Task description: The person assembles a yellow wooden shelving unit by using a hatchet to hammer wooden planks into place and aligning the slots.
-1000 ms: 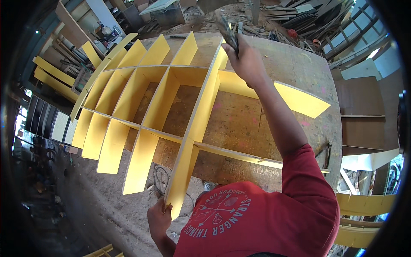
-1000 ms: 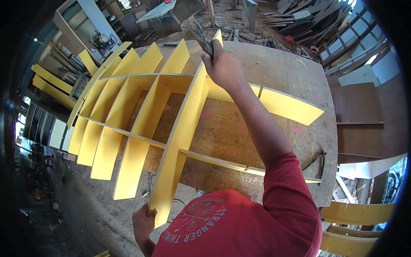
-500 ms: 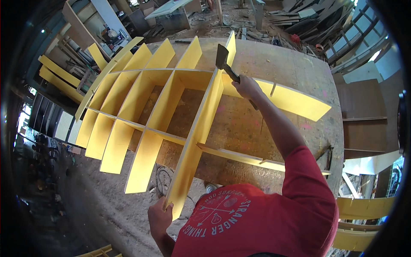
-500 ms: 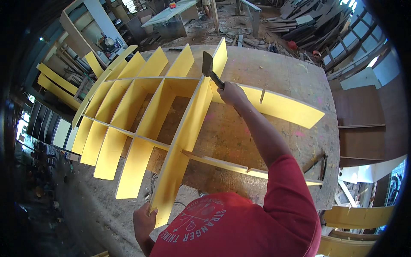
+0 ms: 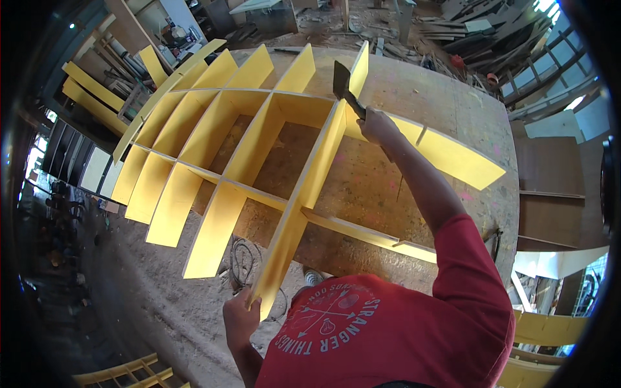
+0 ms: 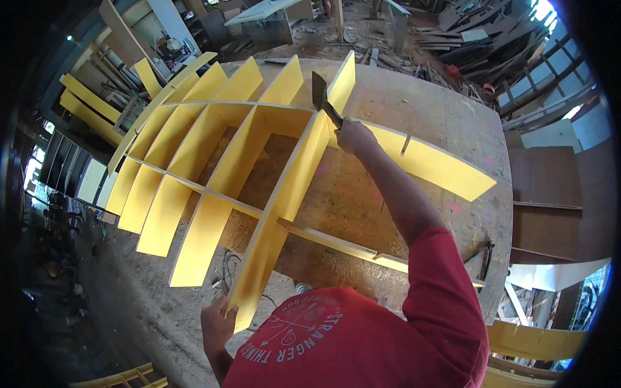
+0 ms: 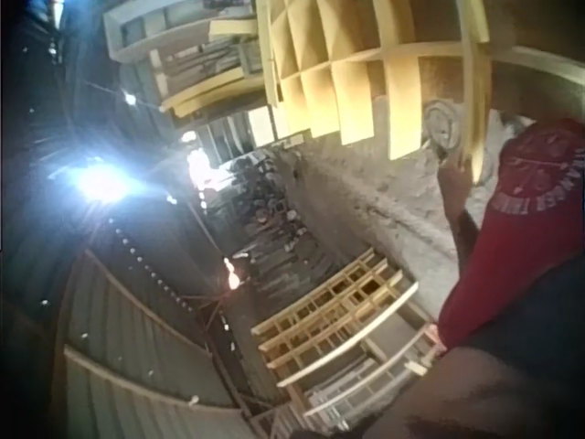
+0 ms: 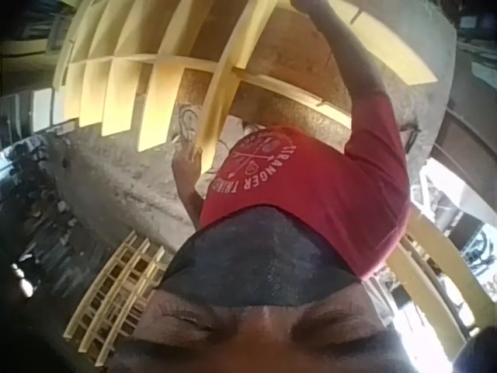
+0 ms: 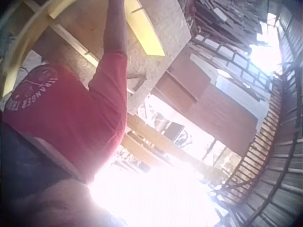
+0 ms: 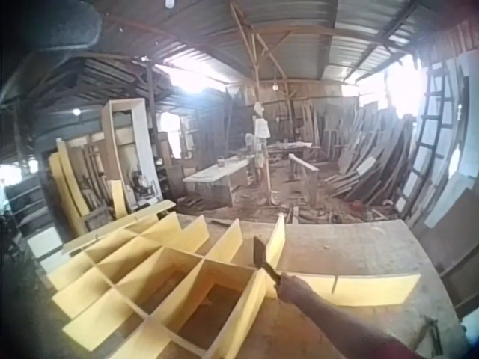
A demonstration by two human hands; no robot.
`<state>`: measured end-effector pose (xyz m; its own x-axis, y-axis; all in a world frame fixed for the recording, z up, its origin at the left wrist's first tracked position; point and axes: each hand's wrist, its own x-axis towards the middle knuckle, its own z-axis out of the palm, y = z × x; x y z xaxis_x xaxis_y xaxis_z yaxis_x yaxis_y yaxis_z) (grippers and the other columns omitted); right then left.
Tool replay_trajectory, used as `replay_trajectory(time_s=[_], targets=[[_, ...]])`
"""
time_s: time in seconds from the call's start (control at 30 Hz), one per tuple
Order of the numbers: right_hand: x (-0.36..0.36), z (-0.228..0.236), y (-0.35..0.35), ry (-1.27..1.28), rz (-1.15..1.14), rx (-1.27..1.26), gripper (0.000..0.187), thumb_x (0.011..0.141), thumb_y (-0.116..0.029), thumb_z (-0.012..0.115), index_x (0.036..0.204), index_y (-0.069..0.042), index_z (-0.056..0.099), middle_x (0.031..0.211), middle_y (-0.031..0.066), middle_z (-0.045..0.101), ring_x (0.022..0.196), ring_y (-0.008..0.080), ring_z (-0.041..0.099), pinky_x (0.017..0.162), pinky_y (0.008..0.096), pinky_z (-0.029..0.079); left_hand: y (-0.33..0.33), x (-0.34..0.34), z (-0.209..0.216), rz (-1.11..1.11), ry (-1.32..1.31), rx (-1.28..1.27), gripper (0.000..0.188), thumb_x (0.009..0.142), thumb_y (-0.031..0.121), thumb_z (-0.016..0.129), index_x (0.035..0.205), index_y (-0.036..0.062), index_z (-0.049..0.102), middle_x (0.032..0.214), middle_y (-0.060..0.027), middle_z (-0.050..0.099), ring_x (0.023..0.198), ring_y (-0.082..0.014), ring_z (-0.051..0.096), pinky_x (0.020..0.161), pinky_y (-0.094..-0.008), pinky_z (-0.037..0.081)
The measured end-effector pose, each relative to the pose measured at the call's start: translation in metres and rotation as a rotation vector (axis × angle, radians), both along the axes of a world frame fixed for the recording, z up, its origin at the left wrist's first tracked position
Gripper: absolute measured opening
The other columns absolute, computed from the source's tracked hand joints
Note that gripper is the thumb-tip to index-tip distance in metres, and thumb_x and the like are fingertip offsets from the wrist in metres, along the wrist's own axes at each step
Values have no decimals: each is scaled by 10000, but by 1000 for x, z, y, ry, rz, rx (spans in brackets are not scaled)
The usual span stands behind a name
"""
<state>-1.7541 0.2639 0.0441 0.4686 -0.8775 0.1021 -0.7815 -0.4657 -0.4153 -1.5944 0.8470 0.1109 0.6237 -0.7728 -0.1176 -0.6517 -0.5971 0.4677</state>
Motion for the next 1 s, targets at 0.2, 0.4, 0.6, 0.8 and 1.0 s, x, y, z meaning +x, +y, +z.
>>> replay_trajectory(time_s=[0.2,0.4,0.6,0.8,1.0], targets=[[9,69,14,-15,30,341,440,1058,-429,634,1152,-2,679,1076,283,762,1025,471,736,879,574,560,13,1,-12,33,45,-9,269,880,130,782,1127,29,748,886,-277,717,874,-484,722,716,-522,553],[26,103,15,-404,-46,-148,461,1063,-454,620,1205,-16,624,945,280,757,909,525,724,813,615,545,10,0,-11,54,119,-47,362,881,119,784,1236,52,760,921,-270,734,889,-467,740,740,-492,571],[17,1,-2,25,-89,72,457,1042,-365,648,1267,31,606,1139,318,749,1116,492,724,955,598,552,-2,0,3,54,157,7,344,885,125,787,1219,46,758,942,-268,736,916,-469,739,749,-487,575],[12,45,4,26,-39,253,427,1030,-377,679,1194,17,666,994,238,793,868,398,783,814,500,603,5,3,-3,32,100,42,328,869,124,802,1186,51,760,943,-273,720,913,-461,738,735,-492,564],[-2,88,6,-466,-14,-102,458,1047,-425,669,1184,11,630,927,309,735,846,539,710,729,577,545,1,2,2,29,141,-12,331,857,98,781,1187,68,764,933,-253,730,898,-456,734,735,-483,574]])
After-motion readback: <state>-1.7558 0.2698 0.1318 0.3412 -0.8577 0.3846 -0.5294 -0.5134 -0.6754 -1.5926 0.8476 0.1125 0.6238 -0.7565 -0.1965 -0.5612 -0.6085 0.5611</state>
